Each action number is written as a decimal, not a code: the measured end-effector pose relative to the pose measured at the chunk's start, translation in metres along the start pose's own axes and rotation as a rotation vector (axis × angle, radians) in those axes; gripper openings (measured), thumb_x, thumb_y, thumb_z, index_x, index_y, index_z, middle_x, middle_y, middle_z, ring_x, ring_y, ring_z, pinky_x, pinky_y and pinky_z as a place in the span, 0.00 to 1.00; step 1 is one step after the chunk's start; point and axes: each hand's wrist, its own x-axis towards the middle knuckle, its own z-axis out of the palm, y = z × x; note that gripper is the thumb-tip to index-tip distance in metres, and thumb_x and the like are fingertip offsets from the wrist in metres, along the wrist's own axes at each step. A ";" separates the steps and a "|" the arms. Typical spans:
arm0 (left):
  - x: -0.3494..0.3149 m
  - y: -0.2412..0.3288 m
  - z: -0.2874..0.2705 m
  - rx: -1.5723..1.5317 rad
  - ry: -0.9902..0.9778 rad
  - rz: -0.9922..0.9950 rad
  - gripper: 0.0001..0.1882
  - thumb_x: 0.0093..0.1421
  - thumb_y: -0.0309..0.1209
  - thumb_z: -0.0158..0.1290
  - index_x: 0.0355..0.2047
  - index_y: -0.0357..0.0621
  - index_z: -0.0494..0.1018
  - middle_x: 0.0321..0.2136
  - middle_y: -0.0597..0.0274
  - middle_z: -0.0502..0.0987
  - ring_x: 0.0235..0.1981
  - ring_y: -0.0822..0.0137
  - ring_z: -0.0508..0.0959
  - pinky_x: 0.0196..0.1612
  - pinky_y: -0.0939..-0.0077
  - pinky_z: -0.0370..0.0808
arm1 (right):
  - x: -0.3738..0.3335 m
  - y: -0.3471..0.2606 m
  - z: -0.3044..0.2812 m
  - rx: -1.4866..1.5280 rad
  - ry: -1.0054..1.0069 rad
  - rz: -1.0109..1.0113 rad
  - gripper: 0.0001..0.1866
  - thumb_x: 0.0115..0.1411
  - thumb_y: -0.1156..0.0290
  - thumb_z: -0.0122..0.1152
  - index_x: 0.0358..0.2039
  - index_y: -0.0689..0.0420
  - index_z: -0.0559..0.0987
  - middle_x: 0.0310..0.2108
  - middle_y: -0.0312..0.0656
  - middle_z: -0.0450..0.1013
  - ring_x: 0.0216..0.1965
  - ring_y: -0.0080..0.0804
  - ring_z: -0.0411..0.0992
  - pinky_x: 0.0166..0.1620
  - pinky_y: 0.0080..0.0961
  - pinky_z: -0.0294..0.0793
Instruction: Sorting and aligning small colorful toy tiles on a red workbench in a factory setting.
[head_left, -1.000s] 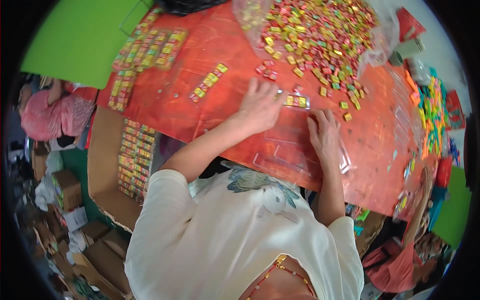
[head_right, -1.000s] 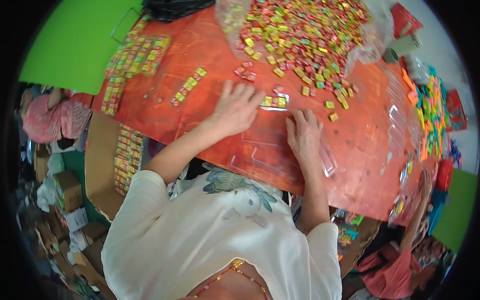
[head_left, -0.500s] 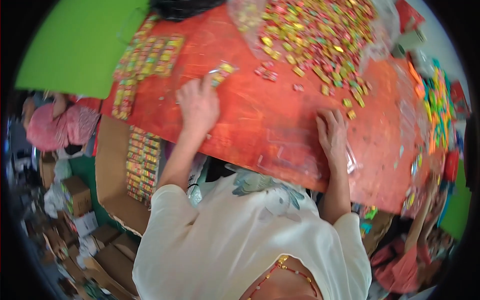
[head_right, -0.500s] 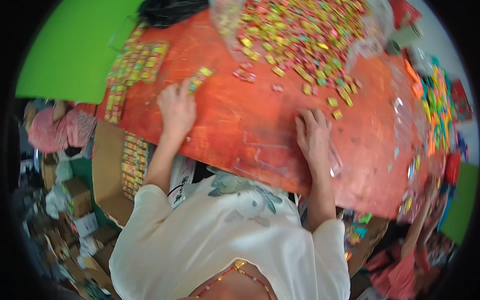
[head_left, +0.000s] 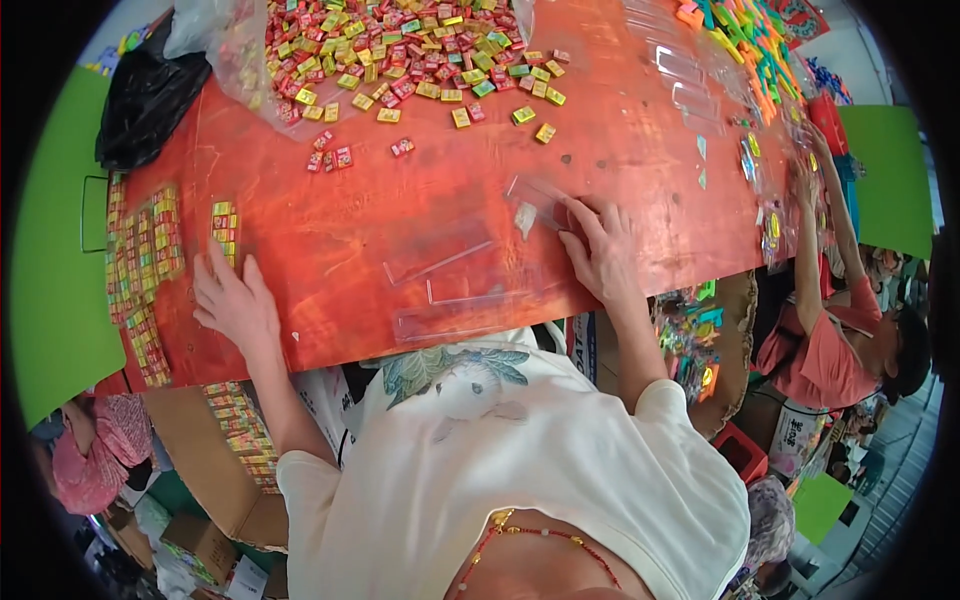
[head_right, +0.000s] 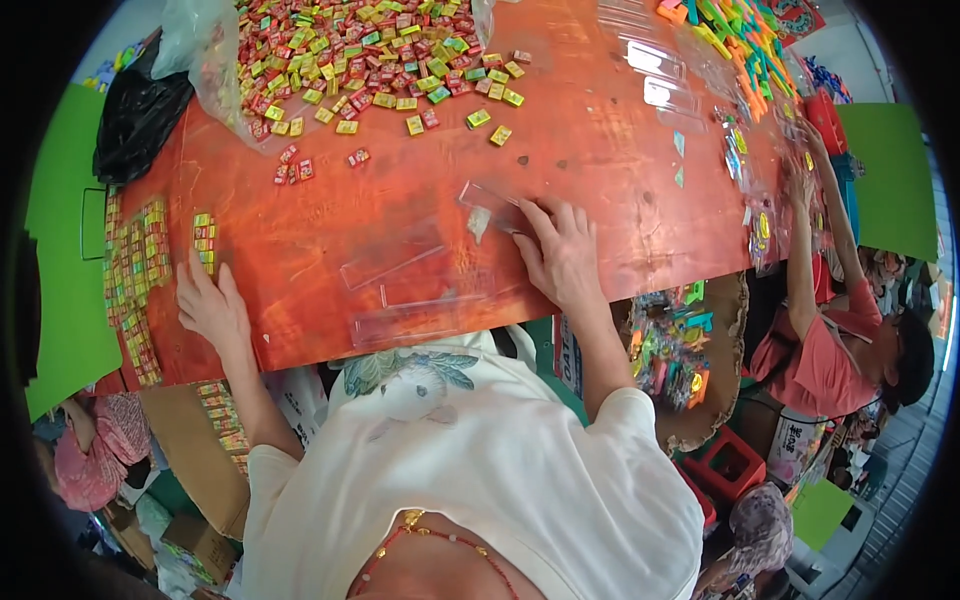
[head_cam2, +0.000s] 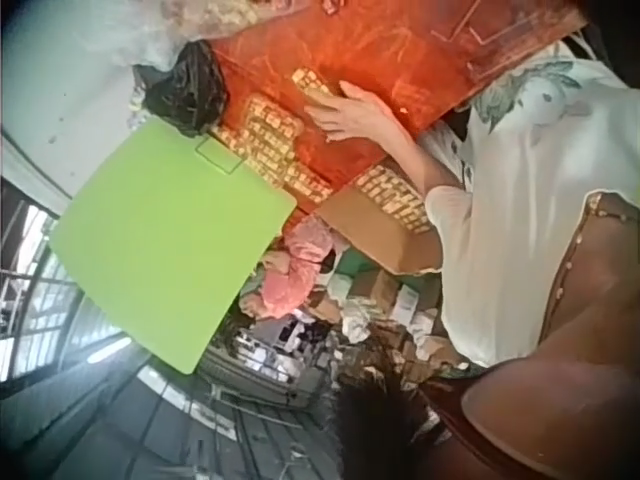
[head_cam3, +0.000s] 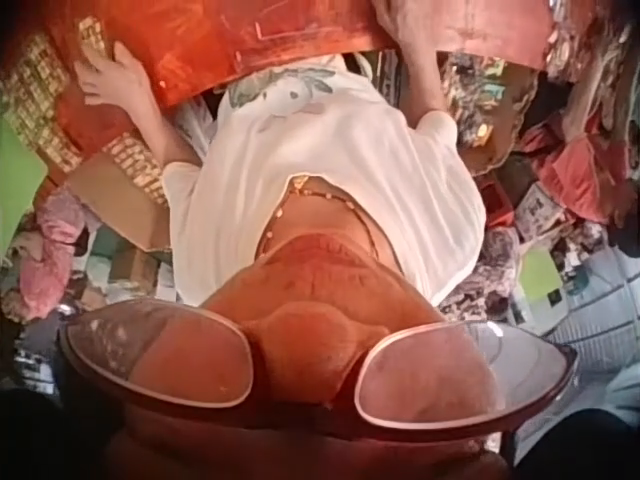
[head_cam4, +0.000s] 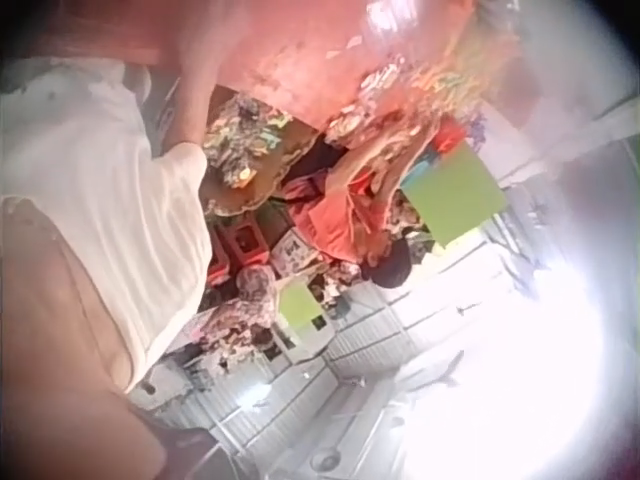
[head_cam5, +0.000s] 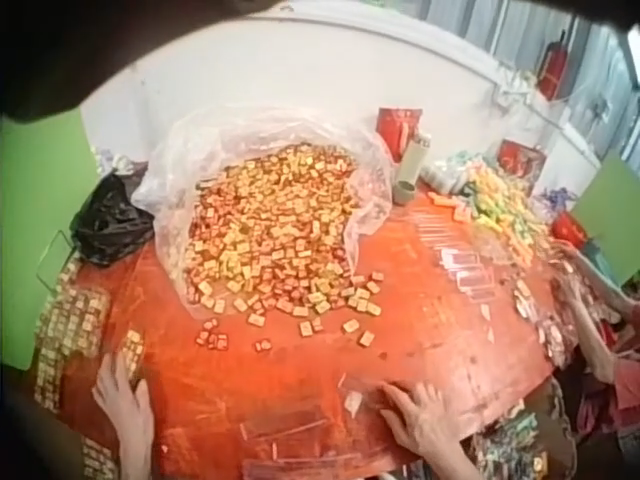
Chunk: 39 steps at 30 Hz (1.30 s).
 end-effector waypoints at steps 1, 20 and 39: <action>0.000 0.011 -0.007 -0.076 0.025 0.051 0.30 0.68 0.46 0.49 0.69 0.55 0.61 0.66 0.49 0.62 0.65 0.47 0.63 0.60 0.36 0.59 | 0.003 0.002 0.003 0.001 0.007 -0.006 0.24 0.55 0.69 0.67 0.54 0.52 0.77 0.50 0.43 0.72 0.50 0.44 0.69 0.50 0.39 0.66; 0.082 0.127 -0.025 -0.449 -0.465 0.181 0.29 0.60 0.35 0.55 0.61 0.41 0.65 0.47 0.42 0.69 0.48 0.41 0.76 0.48 0.47 0.77 | 0.140 -0.040 0.049 -0.048 0.008 -0.264 0.20 0.57 0.65 0.65 0.50 0.52 0.76 0.41 0.42 0.72 0.44 0.41 0.72 0.46 0.42 0.69; 0.068 0.128 -0.032 -0.538 -0.434 0.261 0.22 0.60 0.37 0.57 0.53 0.43 0.71 0.44 0.47 0.73 0.46 0.46 0.78 0.46 0.50 0.75 | 0.136 -0.054 0.052 -0.014 -0.012 -0.321 0.09 0.58 0.65 0.64 0.36 0.53 0.78 0.36 0.41 0.71 0.41 0.40 0.73 0.46 0.40 0.67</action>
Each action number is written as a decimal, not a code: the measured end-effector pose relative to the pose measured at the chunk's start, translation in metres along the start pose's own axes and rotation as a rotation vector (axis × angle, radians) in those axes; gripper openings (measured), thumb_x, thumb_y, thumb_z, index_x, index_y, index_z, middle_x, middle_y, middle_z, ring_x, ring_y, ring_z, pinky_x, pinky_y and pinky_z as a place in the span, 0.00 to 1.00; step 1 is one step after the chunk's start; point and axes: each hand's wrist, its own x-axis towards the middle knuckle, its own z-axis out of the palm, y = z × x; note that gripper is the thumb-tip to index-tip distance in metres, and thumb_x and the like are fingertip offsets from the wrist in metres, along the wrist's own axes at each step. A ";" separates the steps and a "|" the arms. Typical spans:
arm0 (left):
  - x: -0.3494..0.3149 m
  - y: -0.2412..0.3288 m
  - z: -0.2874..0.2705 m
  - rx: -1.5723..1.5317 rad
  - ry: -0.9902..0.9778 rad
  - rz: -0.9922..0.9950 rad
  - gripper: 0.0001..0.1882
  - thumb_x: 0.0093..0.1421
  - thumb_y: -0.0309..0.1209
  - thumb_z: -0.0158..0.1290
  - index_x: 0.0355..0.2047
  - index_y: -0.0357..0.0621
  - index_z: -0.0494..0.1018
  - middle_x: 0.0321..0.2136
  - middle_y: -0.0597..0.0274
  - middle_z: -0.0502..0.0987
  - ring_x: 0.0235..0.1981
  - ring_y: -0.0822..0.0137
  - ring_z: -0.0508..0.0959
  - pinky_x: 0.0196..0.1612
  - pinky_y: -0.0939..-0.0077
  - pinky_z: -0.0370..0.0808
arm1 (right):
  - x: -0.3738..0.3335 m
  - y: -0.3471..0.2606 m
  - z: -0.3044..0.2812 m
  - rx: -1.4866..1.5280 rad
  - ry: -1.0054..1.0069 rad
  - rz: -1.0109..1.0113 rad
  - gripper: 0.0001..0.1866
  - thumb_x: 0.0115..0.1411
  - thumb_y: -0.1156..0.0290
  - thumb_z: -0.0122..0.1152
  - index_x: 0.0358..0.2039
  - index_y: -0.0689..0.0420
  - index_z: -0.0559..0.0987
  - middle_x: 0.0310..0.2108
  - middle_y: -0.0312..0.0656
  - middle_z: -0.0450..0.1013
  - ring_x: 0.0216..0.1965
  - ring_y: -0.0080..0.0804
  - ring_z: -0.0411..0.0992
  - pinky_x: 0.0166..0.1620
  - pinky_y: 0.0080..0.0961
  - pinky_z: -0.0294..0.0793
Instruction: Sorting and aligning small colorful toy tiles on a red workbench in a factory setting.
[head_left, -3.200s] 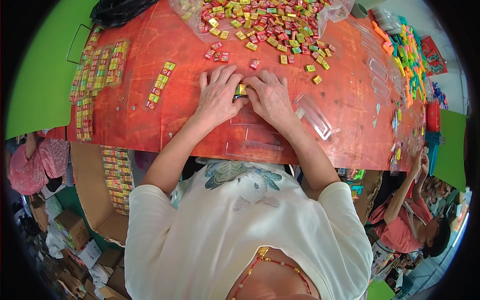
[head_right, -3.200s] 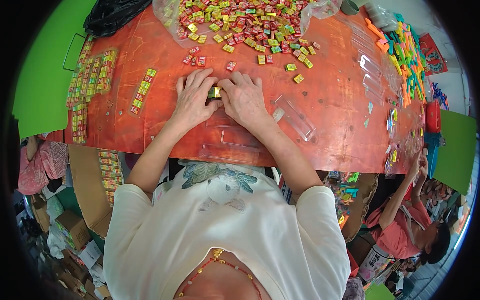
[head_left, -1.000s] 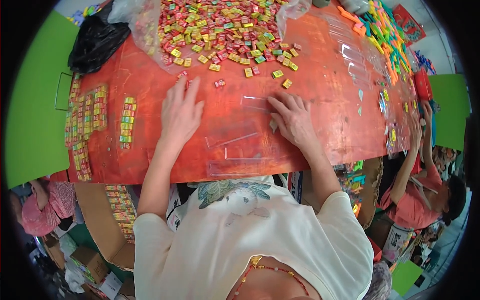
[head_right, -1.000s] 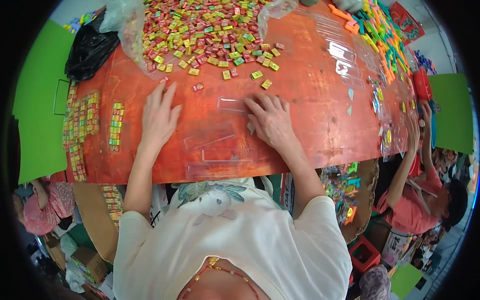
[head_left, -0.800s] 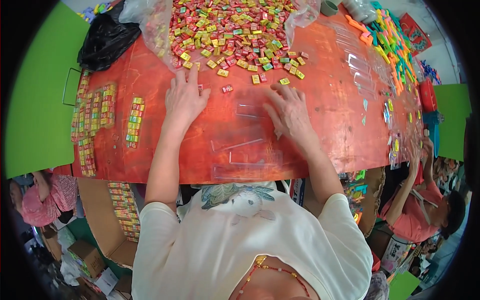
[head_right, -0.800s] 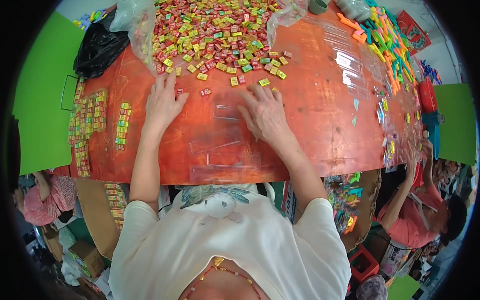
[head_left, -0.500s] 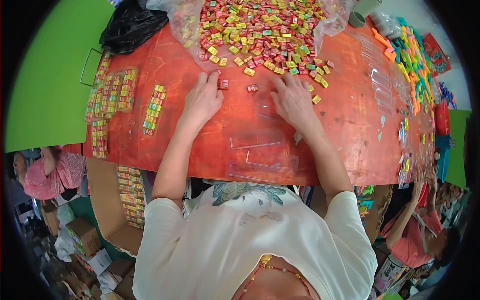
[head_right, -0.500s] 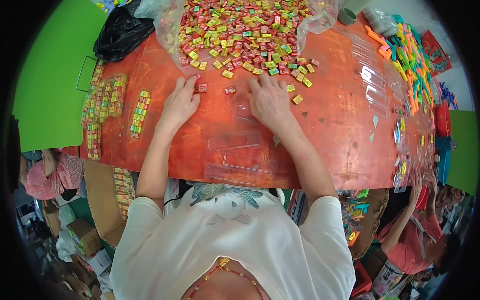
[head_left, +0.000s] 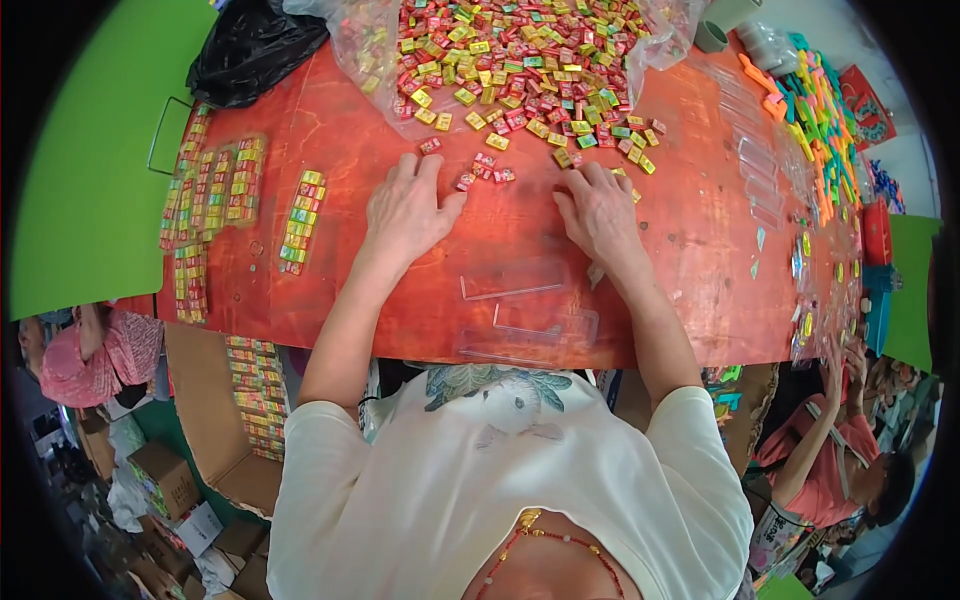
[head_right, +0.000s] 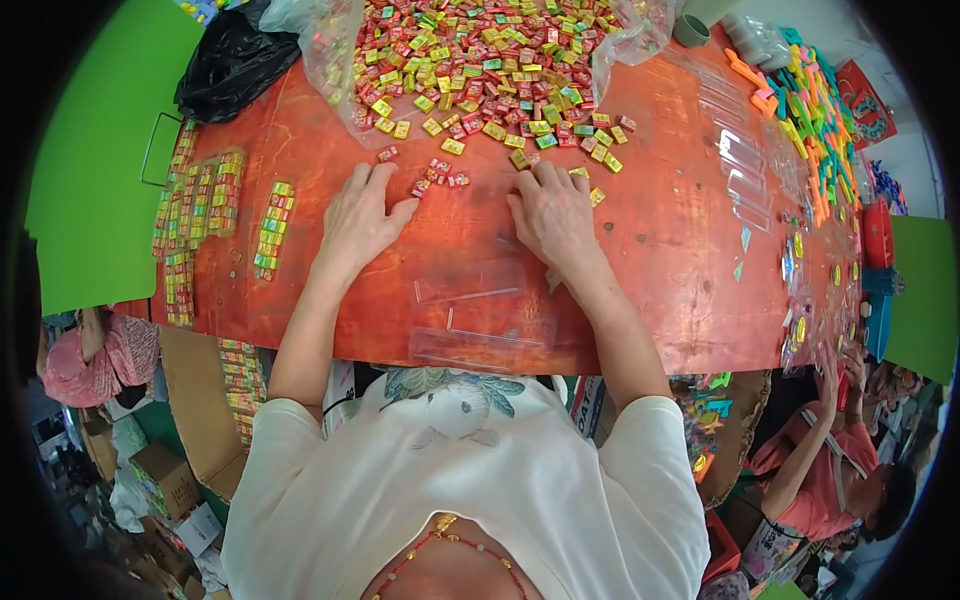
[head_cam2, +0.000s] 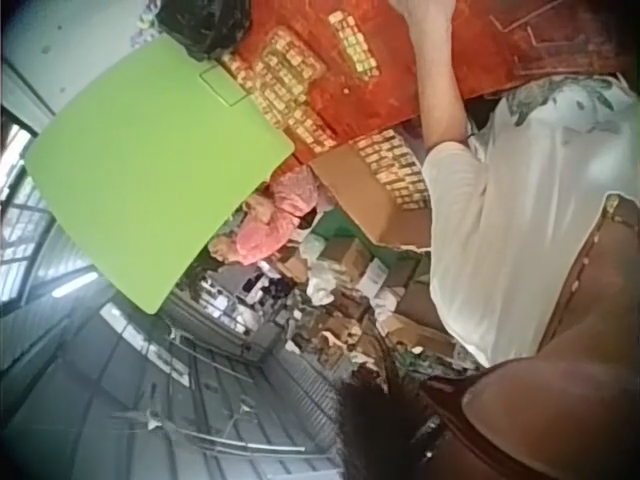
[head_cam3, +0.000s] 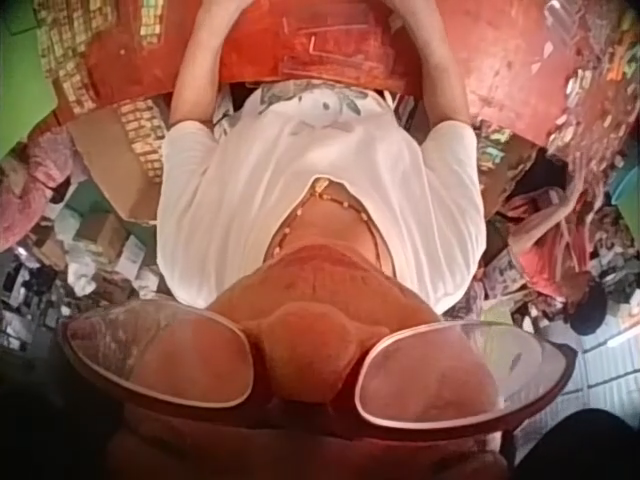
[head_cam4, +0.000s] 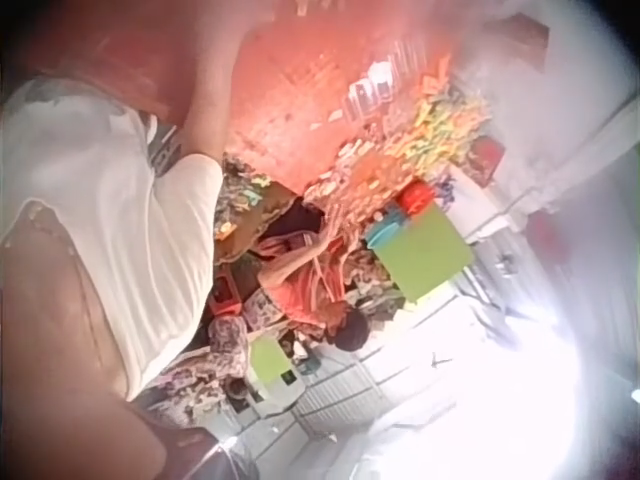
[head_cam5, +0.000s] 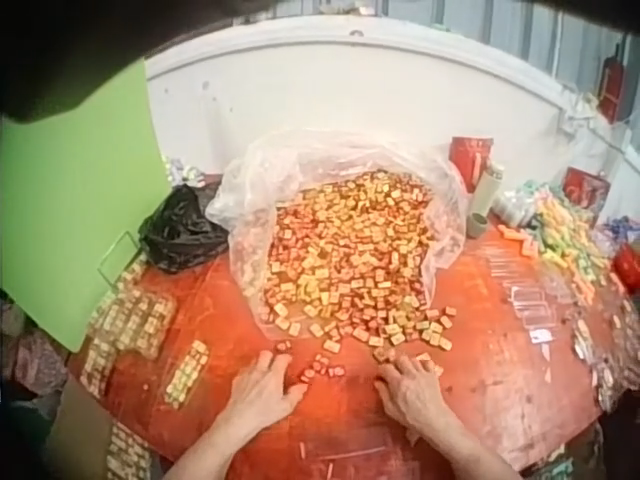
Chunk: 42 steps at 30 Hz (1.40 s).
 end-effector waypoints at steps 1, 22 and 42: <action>-0.001 0.001 0.004 0.093 0.032 0.028 0.19 0.59 0.38 0.59 0.48 0.44 0.73 0.42 0.49 0.73 0.43 0.48 0.78 0.43 0.50 0.75 | -0.004 0.000 -0.003 -0.001 -0.032 0.072 0.09 0.58 0.65 0.64 0.36 0.53 0.78 0.36 0.42 0.72 0.42 0.40 0.73 0.47 0.40 0.67; -0.013 0.030 0.030 0.101 -0.009 0.279 0.10 0.60 0.36 0.58 0.38 0.45 0.72 0.35 0.53 0.74 0.37 0.53 0.80 0.38 0.54 0.74 | -0.004 -0.012 0.010 -0.024 0.036 -0.085 0.09 0.58 0.68 0.64 0.40 0.53 0.79 0.34 0.39 0.71 0.39 0.38 0.72 0.45 0.38 0.68; 0.053 0.029 0.046 0.254 0.147 0.160 0.19 0.61 0.46 0.56 0.41 0.42 0.73 0.34 0.48 0.78 0.33 0.49 0.82 0.38 0.49 0.74 | 0.019 0.041 0.003 -0.122 0.129 0.246 0.10 0.59 0.63 0.65 0.40 0.51 0.82 0.35 0.40 0.74 0.41 0.39 0.75 0.42 0.40 0.67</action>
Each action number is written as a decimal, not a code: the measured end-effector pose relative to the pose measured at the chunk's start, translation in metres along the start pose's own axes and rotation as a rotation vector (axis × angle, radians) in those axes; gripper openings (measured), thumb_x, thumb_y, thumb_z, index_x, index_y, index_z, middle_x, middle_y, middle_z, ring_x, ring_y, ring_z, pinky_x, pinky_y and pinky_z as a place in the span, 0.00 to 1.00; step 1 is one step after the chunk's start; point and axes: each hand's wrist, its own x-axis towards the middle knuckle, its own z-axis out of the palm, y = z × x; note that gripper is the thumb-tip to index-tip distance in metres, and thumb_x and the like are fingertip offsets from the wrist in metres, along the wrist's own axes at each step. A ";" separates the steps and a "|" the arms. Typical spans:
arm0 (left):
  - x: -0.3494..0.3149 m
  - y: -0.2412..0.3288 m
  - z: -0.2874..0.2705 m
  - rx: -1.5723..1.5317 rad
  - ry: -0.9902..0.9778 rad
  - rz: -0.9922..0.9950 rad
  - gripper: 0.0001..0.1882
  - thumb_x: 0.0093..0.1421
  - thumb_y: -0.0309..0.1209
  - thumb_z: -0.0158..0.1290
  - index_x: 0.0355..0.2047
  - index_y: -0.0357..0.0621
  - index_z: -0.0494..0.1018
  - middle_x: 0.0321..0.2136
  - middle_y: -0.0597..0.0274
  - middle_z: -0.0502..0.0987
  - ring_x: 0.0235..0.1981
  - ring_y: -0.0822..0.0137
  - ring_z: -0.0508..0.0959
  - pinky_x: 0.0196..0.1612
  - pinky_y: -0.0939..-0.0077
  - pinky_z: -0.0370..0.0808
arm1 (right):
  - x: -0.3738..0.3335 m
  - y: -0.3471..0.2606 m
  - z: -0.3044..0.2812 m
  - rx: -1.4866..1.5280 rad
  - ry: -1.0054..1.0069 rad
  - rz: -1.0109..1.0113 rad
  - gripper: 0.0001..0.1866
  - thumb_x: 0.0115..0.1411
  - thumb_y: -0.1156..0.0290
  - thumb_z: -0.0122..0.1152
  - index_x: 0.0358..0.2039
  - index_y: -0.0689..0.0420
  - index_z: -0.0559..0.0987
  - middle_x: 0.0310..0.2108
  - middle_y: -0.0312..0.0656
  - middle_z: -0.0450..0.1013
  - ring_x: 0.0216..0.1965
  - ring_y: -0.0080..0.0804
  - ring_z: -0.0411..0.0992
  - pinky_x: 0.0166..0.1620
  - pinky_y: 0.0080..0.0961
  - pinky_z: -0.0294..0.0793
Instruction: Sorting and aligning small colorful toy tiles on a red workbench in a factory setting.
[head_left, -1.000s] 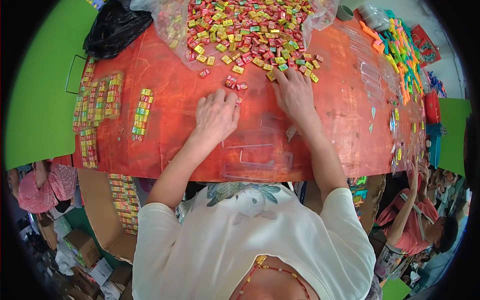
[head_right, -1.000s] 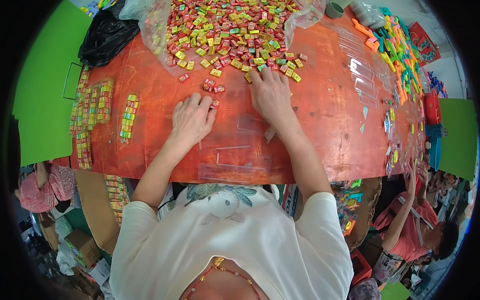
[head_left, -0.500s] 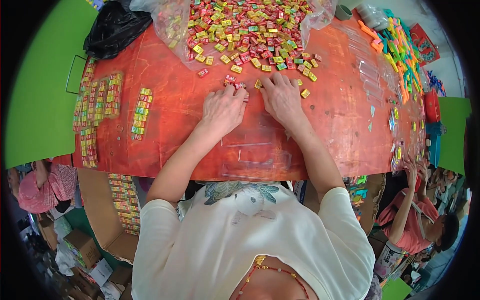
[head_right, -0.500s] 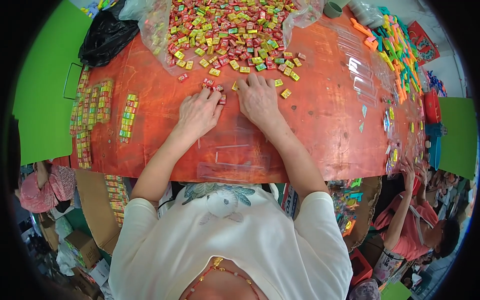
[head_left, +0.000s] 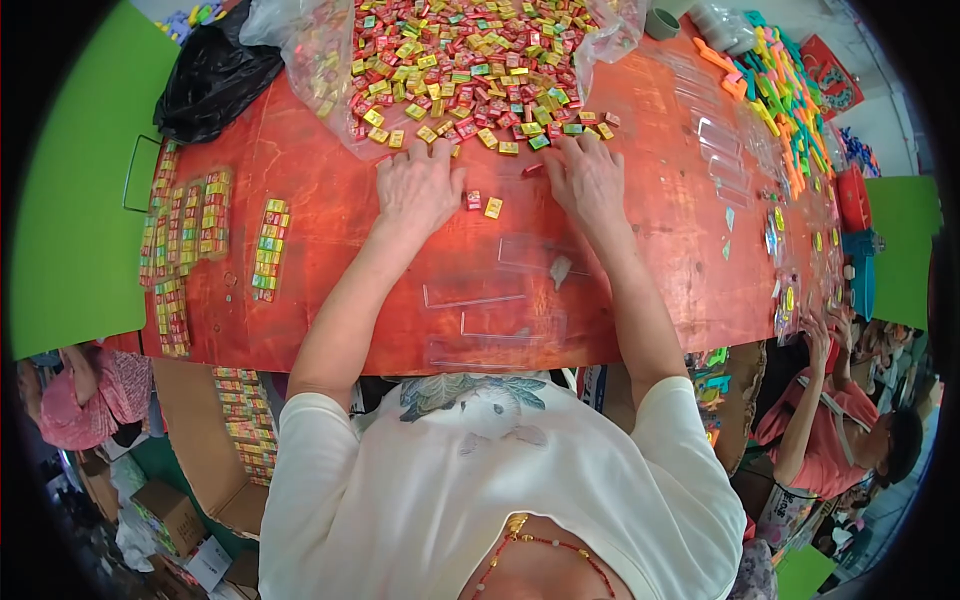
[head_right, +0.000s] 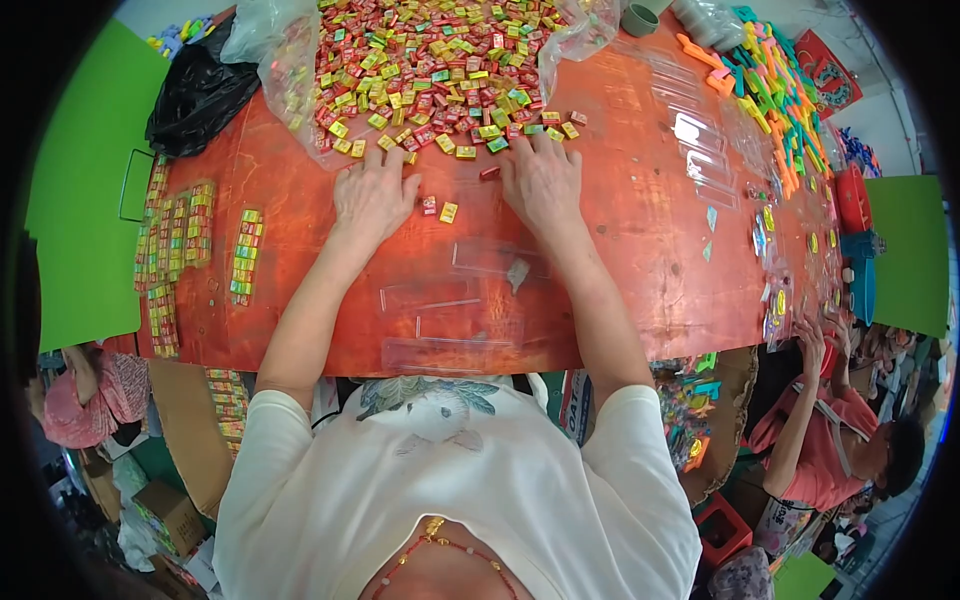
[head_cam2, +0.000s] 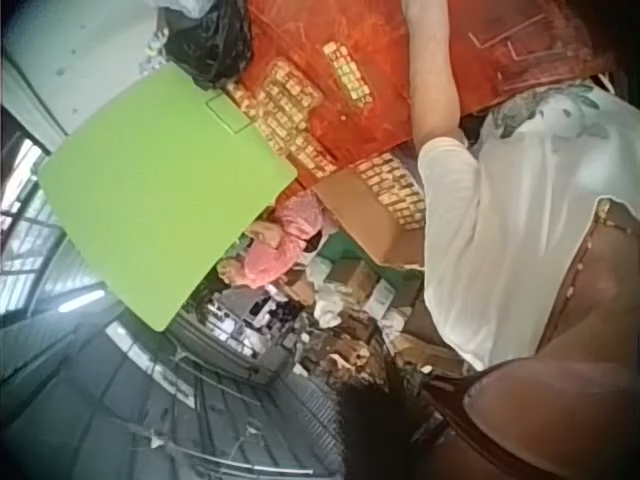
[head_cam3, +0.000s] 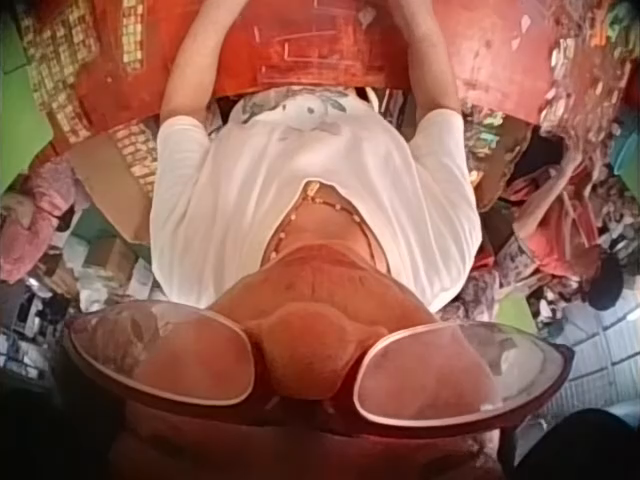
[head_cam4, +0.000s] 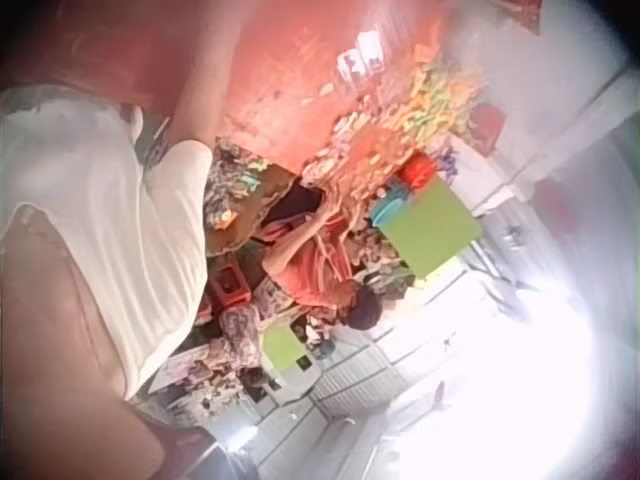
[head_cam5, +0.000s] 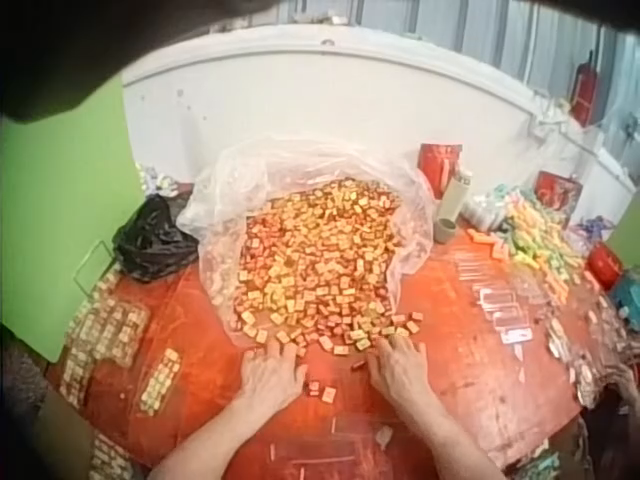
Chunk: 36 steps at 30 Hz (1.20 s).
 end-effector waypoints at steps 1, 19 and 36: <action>0.000 -0.004 0.001 0.006 0.035 0.007 0.19 0.61 0.46 0.56 0.42 0.43 0.74 0.34 0.48 0.77 0.33 0.49 0.82 0.38 0.49 0.74 | 0.006 0.001 0.004 -0.019 -0.007 -0.027 0.10 0.59 0.62 0.64 0.39 0.52 0.81 0.35 0.40 0.74 0.41 0.39 0.75 0.42 0.41 0.67; 0.046 0.020 0.025 0.045 0.157 0.324 0.07 0.58 0.34 0.57 0.35 0.47 0.76 0.32 0.55 0.73 0.35 0.55 0.77 0.37 0.59 0.65 | 0.004 0.023 0.002 -0.060 -0.135 -0.024 0.11 0.60 0.62 0.63 0.43 0.45 0.84 0.36 0.38 0.74 0.41 0.38 0.75 0.46 0.38 0.66; -0.040 -0.005 -0.023 -0.121 -0.055 0.216 0.15 0.55 0.33 0.61 0.42 0.47 0.74 0.39 0.57 0.71 0.43 0.57 0.75 0.42 0.59 0.64 | -0.004 0.026 0.004 -0.060 -0.051 -0.152 0.08 0.59 0.64 0.63 0.36 0.52 0.80 0.35 0.38 0.75 0.42 0.37 0.76 0.45 0.39 0.67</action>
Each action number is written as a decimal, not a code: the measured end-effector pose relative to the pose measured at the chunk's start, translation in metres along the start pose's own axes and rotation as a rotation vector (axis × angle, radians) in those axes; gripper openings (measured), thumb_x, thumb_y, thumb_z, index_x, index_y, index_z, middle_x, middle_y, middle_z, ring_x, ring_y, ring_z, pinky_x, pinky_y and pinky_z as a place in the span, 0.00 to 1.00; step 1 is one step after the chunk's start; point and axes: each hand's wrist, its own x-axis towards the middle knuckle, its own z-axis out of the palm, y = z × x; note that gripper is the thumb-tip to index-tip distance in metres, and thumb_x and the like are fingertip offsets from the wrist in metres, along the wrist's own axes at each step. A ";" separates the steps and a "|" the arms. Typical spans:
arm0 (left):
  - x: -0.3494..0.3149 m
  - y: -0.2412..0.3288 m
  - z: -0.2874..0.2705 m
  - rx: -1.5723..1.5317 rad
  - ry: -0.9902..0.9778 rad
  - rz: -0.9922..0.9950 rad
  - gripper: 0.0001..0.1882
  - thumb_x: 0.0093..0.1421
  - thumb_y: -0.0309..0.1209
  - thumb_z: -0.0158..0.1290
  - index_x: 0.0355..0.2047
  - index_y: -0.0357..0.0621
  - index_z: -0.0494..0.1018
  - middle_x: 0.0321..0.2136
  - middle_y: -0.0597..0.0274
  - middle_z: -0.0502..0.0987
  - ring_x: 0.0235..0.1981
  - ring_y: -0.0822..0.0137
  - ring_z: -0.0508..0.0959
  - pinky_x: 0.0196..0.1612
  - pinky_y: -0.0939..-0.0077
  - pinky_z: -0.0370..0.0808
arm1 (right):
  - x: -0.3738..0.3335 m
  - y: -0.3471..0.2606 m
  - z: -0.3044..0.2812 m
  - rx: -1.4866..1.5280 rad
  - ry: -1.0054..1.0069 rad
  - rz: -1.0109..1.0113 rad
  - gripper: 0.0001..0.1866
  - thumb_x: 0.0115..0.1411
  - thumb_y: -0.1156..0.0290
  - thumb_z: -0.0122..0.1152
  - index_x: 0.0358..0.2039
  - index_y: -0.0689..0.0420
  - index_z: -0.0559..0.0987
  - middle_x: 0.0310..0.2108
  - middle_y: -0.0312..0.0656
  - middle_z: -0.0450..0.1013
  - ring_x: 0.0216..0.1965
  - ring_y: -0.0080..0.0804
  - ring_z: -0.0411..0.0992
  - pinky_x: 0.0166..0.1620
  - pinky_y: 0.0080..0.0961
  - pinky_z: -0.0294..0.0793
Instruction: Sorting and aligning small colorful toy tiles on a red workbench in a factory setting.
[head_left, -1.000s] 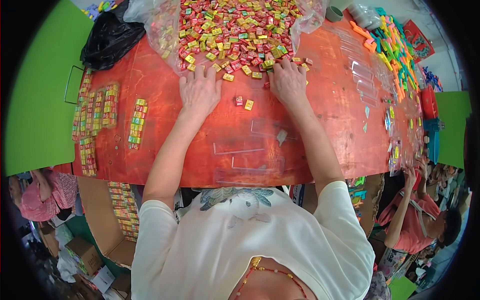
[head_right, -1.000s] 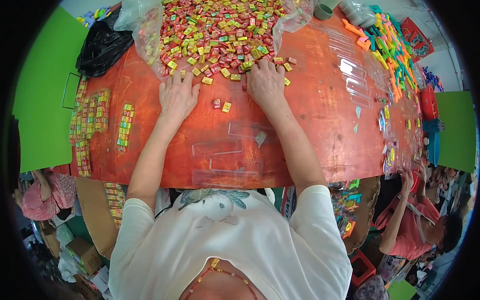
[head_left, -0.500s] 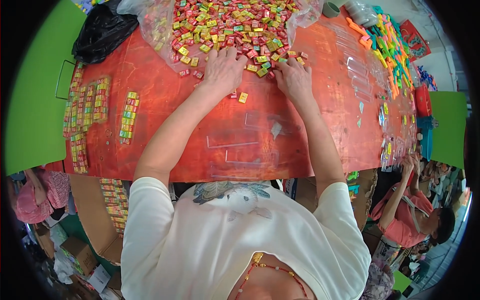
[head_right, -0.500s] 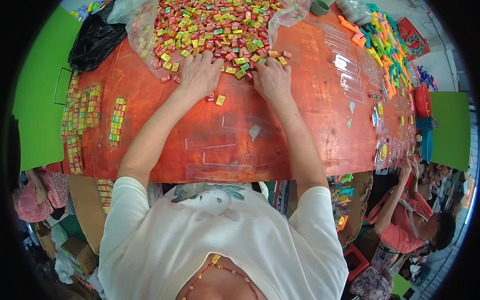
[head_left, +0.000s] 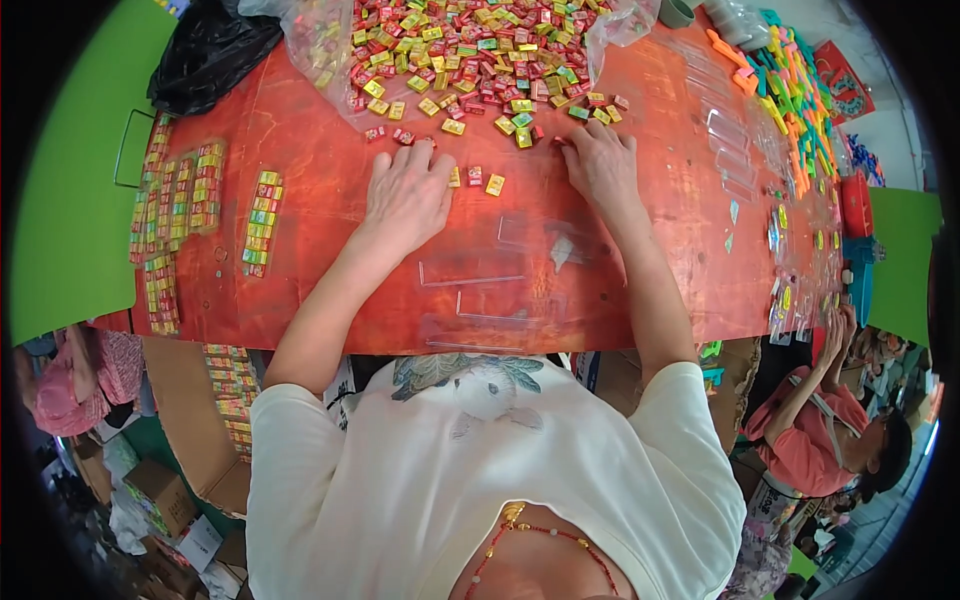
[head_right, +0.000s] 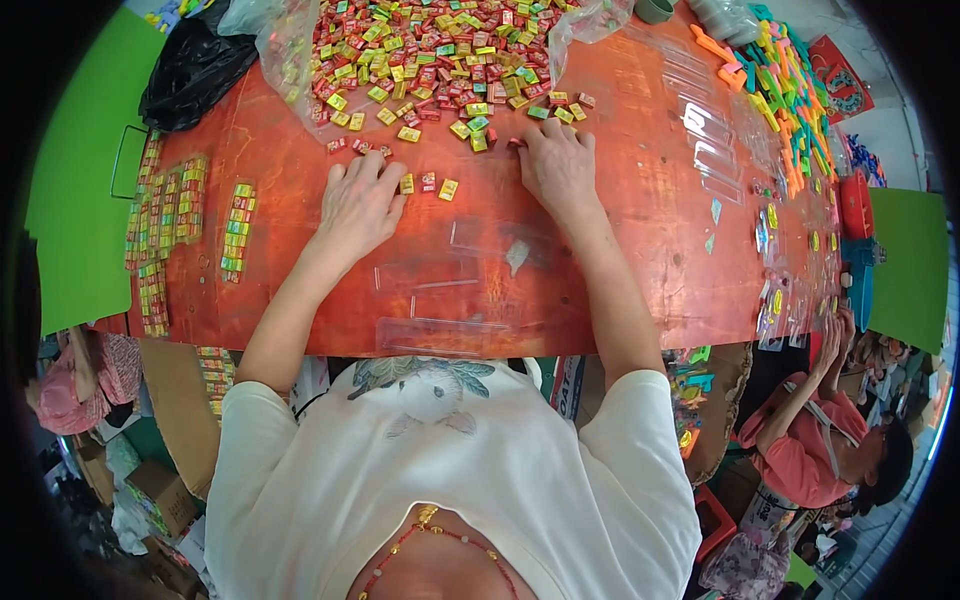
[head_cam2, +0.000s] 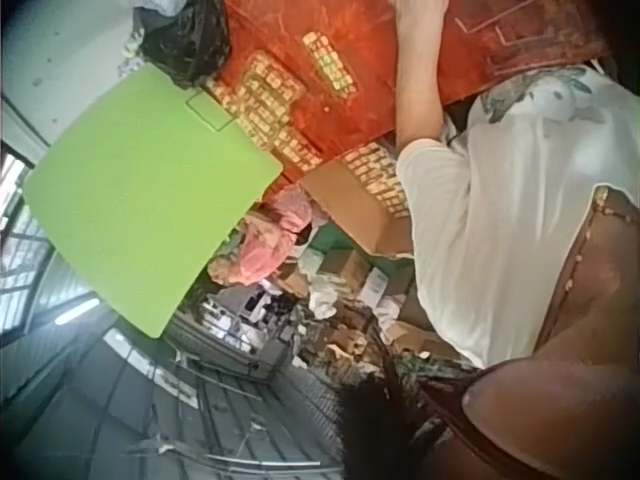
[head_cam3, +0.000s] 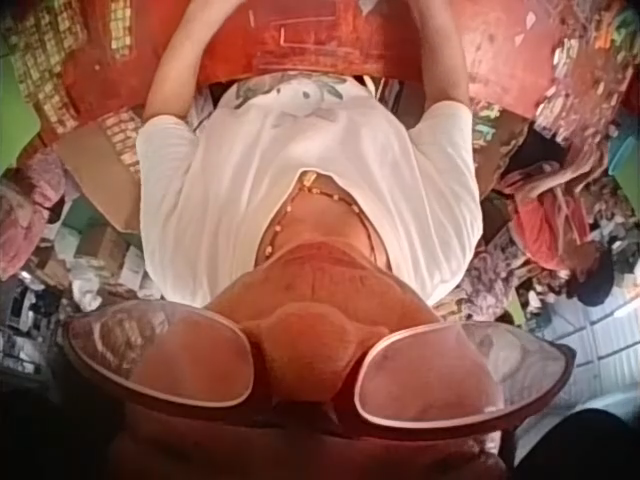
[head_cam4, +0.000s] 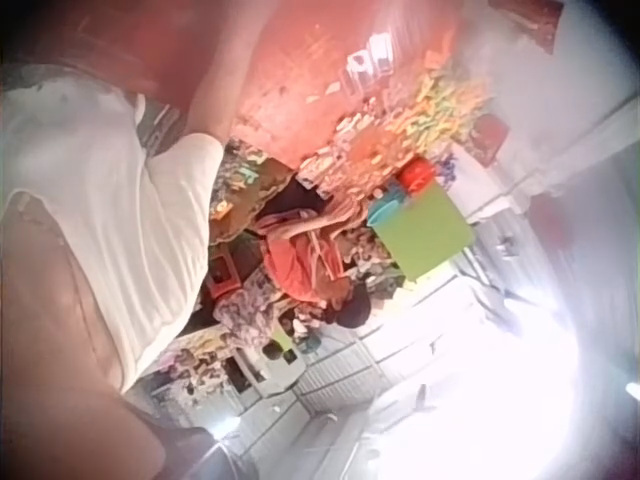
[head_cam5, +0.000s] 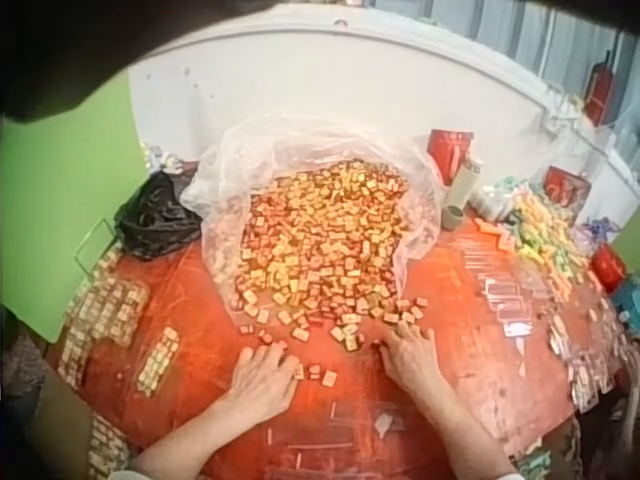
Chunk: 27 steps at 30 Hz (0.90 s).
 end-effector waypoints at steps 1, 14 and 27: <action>-0.002 0.002 0.001 0.016 -0.056 -0.023 0.16 0.56 0.33 0.61 0.44 0.48 0.73 0.39 0.58 0.72 0.44 0.58 0.75 0.42 0.61 0.64 | -0.006 -0.004 -0.004 -0.012 -0.024 0.005 0.07 0.59 0.64 0.64 0.35 0.52 0.80 0.35 0.38 0.75 0.41 0.37 0.75 0.44 0.39 0.66; 0.010 0.011 0.003 -0.179 -0.145 -0.046 0.20 0.56 0.32 0.61 0.47 0.43 0.70 0.42 0.48 0.69 0.46 0.47 0.77 0.44 0.51 0.79 | -0.028 -0.064 -0.019 0.247 -0.143 0.083 0.11 0.62 0.62 0.61 0.30 0.56 0.79 0.29 0.44 0.77 0.34 0.42 0.77 0.43 0.40 0.70; 0.017 0.024 0.009 -0.100 -0.088 0.016 0.20 0.56 0.37 0.62 0.46 0.44 0.72 0.42 0.49 0.70 0.43 0.49 0.78 0.40 0.54 0.80 | -0.040 -0.050 -0.025 0.278 -0.056 0.021 0.11 0.60 0.66 0.63 0.43 0.54 0.79 0.32 0.44 0.76 0.36 0.44 0.77 0.40 0.40 0.72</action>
